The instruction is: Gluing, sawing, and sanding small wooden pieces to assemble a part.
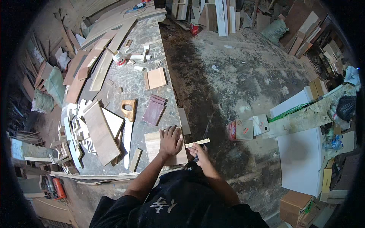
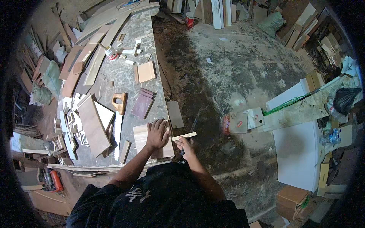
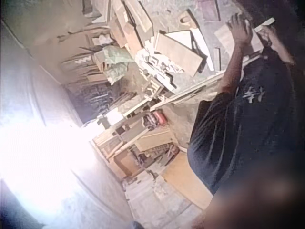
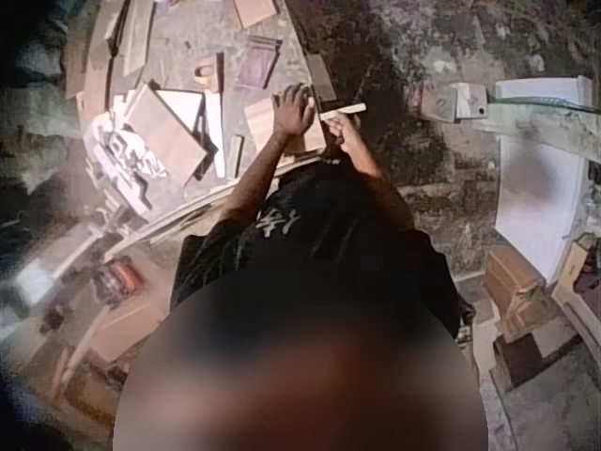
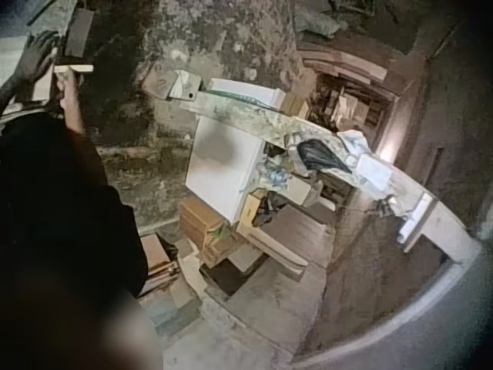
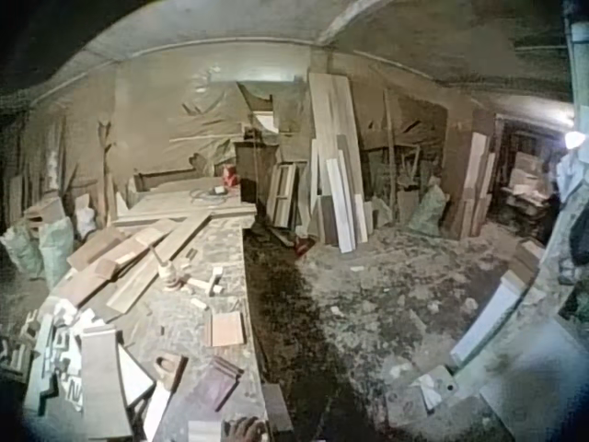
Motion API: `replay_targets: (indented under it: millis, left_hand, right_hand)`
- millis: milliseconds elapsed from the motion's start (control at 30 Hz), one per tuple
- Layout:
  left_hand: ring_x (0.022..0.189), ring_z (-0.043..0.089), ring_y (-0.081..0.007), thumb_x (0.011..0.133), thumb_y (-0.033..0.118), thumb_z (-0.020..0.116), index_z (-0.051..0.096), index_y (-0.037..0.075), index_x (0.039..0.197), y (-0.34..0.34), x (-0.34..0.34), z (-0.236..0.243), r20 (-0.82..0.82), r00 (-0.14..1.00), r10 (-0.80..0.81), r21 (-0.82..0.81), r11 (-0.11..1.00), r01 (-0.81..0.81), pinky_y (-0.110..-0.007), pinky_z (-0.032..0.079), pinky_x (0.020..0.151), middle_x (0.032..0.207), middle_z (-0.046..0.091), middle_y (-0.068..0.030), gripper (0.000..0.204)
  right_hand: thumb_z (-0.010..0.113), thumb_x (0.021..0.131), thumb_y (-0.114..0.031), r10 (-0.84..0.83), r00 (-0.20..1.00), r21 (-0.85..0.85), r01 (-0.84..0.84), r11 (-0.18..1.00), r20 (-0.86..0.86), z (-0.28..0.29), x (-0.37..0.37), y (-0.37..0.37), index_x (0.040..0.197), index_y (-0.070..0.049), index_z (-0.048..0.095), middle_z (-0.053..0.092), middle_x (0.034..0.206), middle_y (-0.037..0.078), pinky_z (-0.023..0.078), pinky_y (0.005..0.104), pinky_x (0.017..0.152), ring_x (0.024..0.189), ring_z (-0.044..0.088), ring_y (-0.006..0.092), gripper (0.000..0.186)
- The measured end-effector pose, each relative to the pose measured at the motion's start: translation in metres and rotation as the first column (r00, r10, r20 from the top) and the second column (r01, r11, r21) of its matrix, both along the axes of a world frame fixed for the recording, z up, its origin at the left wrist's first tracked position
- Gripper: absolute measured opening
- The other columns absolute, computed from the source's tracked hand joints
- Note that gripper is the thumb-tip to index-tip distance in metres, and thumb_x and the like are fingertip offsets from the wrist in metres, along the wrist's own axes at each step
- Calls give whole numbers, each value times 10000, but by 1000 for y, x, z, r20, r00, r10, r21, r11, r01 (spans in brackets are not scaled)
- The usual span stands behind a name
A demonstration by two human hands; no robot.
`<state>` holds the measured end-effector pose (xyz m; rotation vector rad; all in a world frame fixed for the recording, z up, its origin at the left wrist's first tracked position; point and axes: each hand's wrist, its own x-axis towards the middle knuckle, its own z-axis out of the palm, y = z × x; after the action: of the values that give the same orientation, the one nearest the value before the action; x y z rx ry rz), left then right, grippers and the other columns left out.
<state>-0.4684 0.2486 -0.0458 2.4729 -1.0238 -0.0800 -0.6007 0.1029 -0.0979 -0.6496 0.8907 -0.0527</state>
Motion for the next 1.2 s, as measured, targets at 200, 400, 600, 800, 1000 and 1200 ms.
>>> replay_targets:
  millis: [200, 400, 600, 800, 1000, 1200]
  left_hand:
    - [1383, 368, -415, 938, 389, 525, 498, 16, 1358, -1, -1, -1, 53, 999, -3, 10, 1000, 3, -718, 154, 1127, 1462, 443, -220, 563]
    - [1349, 381, -453, 935, 374, 544, 530, -2, 1228, -2, -3, 2, 24, 999, -26, -36, 999, 27, -697, 179, 1126, 1376, 472, -235, 477]
    - [1272, 410, -449, 934, 323, 527, 538, 14, 1157, -4, -3, -1, 53, 999, 1, -38, 999, 1, -715, 202, 1088, 1270, 488, -216, 381]
    - [1198, 449, -416, 929, 294, 524, 543, 18, 1143, -12, -3, -1, 48, 999, -5, -4, 1000, 5, -774, 205, 1021, 1226, 502, -196, 350]
    - [1189, 456, -406, 924, 311, 532, 542, 16, 1161, -17, -5, -3, 84, 996, 11, 31, 999, -14, -779, 212, 1015, 1209, 507, -190, 379]
    - [1370, 350, -458, 954, 384, 484, 482, -12, 1319, -17, -6, 2, 21, 995, 93, 111, 989, -94, -767, 134, 1087, 1429, 419, -254, 539]
  right_hand:
    - [705, 937, -196, -2, 1000, 13, 2, 1000, -1, 0, -2, 0, 1063, -35, 552, 657, 973, 118, 602, 430, 828, 949, 724, 310, 256]
    - [691, 942, -151, -13, 1000, 122, 10, 992, 21, -8, -4, -3, 1093, -30, 565, 685, 1028, 160, 605, 455, 840, 964, 714, 321, 231]
    - [711, 937, -218, 52, 999, 53, -52, 997, -7, -10, -5, -2, 1146, -52, 556, 670, 1104, 143, 584, 420, 873, 1076, 687, 295, 308]
    - [763, 903, -218, 16, 999, 49, -14, 999, -43, -10, -5, 0, 1144, -70, 560, 680, 1083, 109, 570, 343, 789, 1023, 711, 260, 348]
    - [740, 911, -152, 66, 997, 49, -68, 997, 36, -24, -10, -3, 1112, -63, 584, 681, 1052, 101, 567, 351, 814, 1004, 702, 254, 270]
    - [725, 929, -172, 25, 999, 67, -23, 998, -35, -27, -11, -4, 1032, -56, 628, 700, 967, 85, 575, 365, 829, 988, 706, 237, 183]
